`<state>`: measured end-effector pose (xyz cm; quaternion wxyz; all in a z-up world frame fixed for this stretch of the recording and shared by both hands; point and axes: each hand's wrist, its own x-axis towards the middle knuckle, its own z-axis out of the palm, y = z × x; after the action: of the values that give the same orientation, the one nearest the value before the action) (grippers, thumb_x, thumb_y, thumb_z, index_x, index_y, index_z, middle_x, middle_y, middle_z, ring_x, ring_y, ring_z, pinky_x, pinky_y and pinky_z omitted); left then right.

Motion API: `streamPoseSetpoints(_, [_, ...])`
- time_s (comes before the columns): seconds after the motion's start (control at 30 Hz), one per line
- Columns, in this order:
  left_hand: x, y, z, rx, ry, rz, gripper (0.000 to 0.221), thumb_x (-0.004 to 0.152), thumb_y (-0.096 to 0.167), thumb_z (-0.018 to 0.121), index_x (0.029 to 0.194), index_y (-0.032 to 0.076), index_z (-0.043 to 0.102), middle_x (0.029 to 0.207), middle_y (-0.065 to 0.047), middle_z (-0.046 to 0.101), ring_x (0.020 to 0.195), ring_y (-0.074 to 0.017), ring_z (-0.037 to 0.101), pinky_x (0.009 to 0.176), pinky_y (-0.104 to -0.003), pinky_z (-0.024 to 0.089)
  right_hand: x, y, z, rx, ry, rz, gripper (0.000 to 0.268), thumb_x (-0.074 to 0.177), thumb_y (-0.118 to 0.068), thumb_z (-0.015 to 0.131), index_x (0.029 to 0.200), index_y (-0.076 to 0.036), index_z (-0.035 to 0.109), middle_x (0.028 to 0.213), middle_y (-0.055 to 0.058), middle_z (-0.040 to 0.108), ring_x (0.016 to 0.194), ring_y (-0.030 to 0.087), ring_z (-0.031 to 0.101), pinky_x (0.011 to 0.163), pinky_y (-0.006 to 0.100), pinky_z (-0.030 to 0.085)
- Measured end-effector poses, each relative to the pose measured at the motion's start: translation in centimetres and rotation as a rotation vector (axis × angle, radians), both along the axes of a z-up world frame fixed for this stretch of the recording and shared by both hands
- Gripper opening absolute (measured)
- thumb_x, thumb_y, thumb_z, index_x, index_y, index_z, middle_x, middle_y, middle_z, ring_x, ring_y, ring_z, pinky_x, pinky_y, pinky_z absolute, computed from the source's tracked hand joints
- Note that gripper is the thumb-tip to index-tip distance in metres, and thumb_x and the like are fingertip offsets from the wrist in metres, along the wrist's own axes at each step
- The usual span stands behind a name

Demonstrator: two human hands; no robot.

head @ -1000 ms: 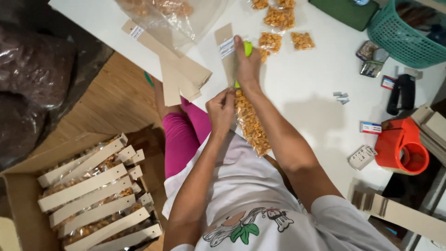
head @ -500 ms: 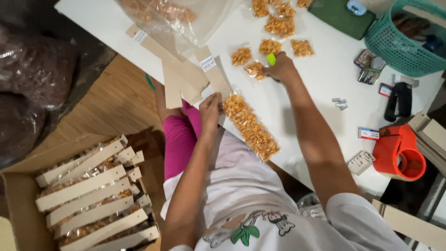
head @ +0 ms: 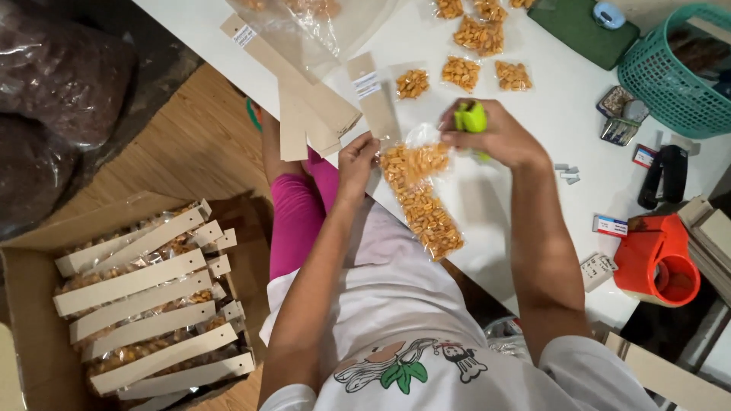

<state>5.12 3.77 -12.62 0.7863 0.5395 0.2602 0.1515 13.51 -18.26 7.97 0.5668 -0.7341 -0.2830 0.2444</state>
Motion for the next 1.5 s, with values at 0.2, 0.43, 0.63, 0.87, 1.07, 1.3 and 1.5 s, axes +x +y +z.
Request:
streamPoseSetpoints(0.2, [-1.4, -1.5, 6.8, -0.063, -0.098, -0.098, 0.039, 0.086, 0.021, 0.068, 0.118, -0.001, 0.073, 0.093, -0.006, 0.067, 0.080, -0.0122, 0.064, 0.077, -0.029, 0.061, 1.8, 4.4, -3.2, -0.070, 0.019, 0.023, 0.038, 0.086, -0.006, 0.083, 0.116, 0.007, 0.065, 0.091, 0.018, 0.068, 0.081, 0.027, 0.066, 0.074, 0.035, 0.057])
streamPoseSetpoints(0.43, [-1.6, -1.9, 8.3, 0.369, -0.046, -0.046, 0.018, 0.095, 0.025, 0.070, 0.102, 0.013, 0.082, 0.075, -0.003, 0.075, 0.074, -0.0049, 0.062, 0.066, -0.023, 0.054, 1.8, 5.1, -4.3, -0.082, 0.073, -0.065, 0.031, 0.085, -0.001, 0.079, 0.112, 0.004, 0.065, 0.085, 0.013, 0.065, 0.067, 0.022, 0.067, 0.061, 0.032, 0.059])
streamPoseSetpoints(0.63, [-1.7, -3.5, 11.2, 0.465, -0.078, -0.046, 0.022, 0.095, 0.029, 0.070, 0.100, 0.011, 0.082, 0.085, -0.003, 0.079, 0.078, -0.0038, 0.066, 0.069, -0.023, 0.055, 0.8, 6.5, -1.3, 0.234, 0.228, -0.589, 0.034, 0.089, -0.036, 0.061, 0.101, -0.004, 0.065, 0.076, 0.009, 0.068, 0.058, 0.020, 0.070, 0.052, 0.033, 0.059])
streamPoseSetpoints(0.87, [-2.0, -4.5, 13.0, 0.585, -0.156, -0.071, 0.022, 0.099, 0.021, 0.064, 0.099, 0.010, 0.083, 0.058, 0.011, 0.054, 0.053, -0.0002, 0.038, 0.049, -0.022, 0.031, -0.2, 10.0, -0.1, 0.190, 0.183, -0.804, 0.045, 0.088, -0.062, 0.054, 0.073, -0.020, 0.052, 0.071, -0.007, 0.056, 0.071, 0.009, 0.054, 0.069, 0.026, 0.043])
streamPoseSetpoints(1.07, [-2.0, -4.7, 13.0, 0.693, -0.150, -0.070, 0.021, 0.095, 0.016, 0.062, 0.090, 0.009, 0.081, 0.054, 0.003, 0.059, 0.052, -0.0054, 0.048, 0.054, -0.029, 0.042, 1.2, 11.8, -3.4, 0.366, 0.148, -0.839, 0.047, 0.080, -0.062, 0.064, 0.074, -0.015, 0.061, 0.068, -0.001, 0.066, 0.057, 0.015, 0.063, 0.054, 0.028, 0.051])
streamPoseSetpoints(1.3, [-1.0, -1.6, 6.2, 0.440, 0.048, -0.025, 0.026, 0.091, 0.030, 0.070, 0.094, 0.007, 0.083, 0.088, 0.001, 0.080, 0.083, -0.0064, 0.068, 0.076, -0.024, 0.054, 4.5, 14.4, -12.6, -0.007, 0.220, -0.688, 0.039, 0.087, -0.047, 0.072, 0.094, -0.012, 0.057, 0.066, 0.005, 0.068, 0.052, 0.016, 0.068, 0.042, 0.029, 0.049])
streamPoseSetpoints(1.5, [0.1, 0.1, 1.7, 0.234, 0.052, 0.036, 0.022, 0.091, 0.027, 0.077, 0.078, 0.012, 0.066, 0.068, 0.009, 0.049, 0.067, -0.0031, 0.045, 0.056, -0.023, 0.038, 18.1, 1.4, -17.3, -0.933, -0.203, -0.679, 0.110, 0.084, -0.066, 0.075, 0.152, 0.008, 0.030, 0.160, 0.028, 0.031, 0.152, 0.038, 0.019, 0.121, 0.039, 0.026])
